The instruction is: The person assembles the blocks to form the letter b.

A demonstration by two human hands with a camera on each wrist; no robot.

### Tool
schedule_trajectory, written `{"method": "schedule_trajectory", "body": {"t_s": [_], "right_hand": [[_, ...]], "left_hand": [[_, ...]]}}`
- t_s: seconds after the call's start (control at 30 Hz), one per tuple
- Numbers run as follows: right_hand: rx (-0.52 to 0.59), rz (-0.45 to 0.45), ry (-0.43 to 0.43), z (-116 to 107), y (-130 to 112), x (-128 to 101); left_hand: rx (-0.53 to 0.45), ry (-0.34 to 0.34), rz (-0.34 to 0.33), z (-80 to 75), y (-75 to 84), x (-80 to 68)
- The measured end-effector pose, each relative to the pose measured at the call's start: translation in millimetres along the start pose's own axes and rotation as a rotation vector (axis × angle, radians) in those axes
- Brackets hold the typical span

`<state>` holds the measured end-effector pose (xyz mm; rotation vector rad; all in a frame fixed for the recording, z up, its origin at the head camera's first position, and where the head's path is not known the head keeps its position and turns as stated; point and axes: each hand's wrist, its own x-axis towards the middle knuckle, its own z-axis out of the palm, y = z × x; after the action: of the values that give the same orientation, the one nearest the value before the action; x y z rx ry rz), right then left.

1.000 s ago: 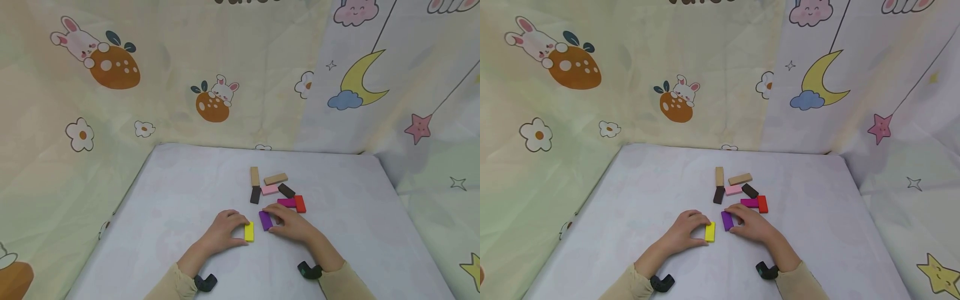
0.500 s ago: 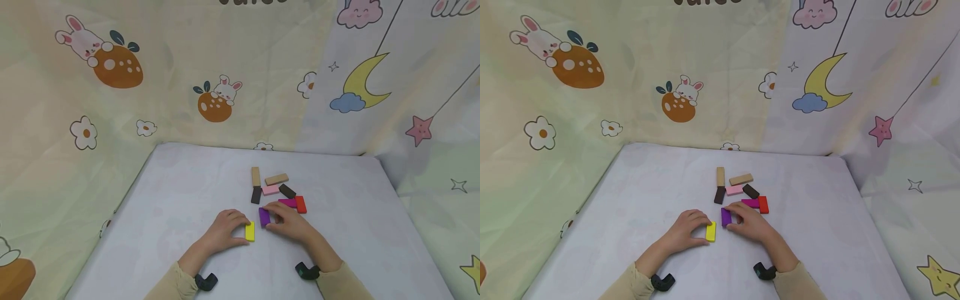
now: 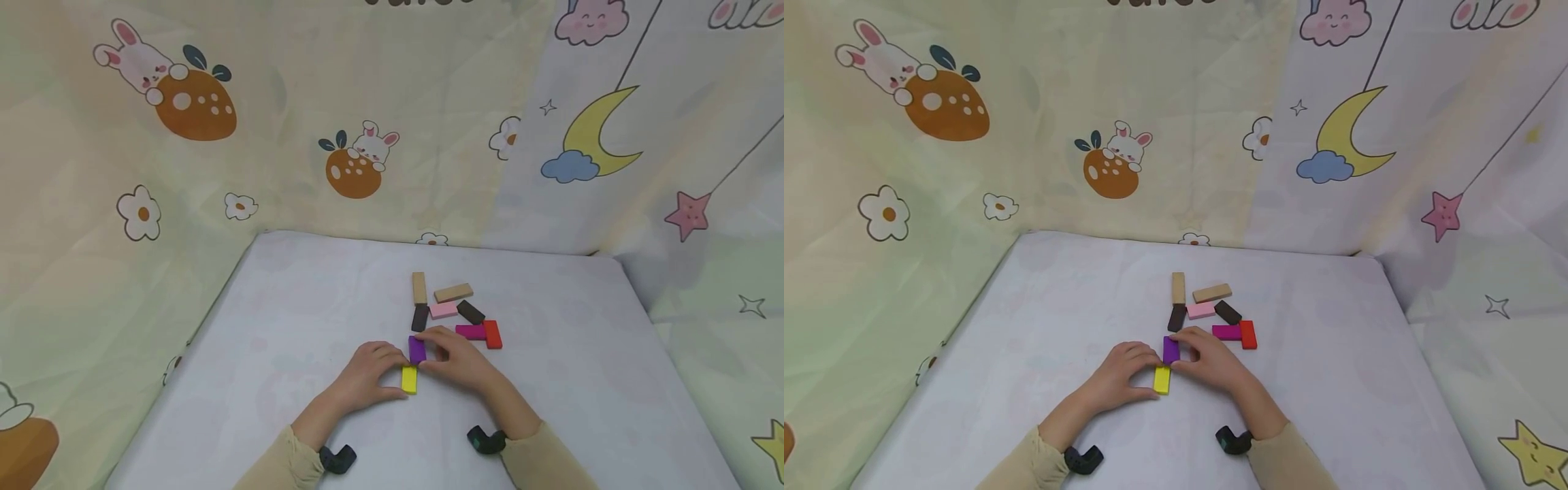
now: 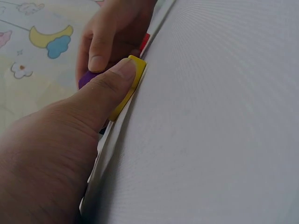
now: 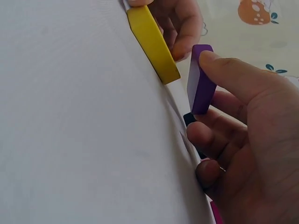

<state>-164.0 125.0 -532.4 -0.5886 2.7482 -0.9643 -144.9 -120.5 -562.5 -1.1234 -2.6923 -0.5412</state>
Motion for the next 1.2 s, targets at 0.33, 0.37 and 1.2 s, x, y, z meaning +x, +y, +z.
{"method": "schedule_trajectory", "body": {"t_s": [0.33,0.37,1.2], "right_hand": [[0.006,0.035,-0.022,4,4,16],[0.010,0.044,-0.013,4,6,18],[-0.164,-0.008,0.054,13,-1,16]], "left_hand": [[-0.021,-0.014,-0.012,2.6,0.3,0.1],[-0.020,-0.014,-0.012,2.8,0.4,0.3],[-0.031,-0.046,-0.032,-2.0,-0.2,-0.9]]}}
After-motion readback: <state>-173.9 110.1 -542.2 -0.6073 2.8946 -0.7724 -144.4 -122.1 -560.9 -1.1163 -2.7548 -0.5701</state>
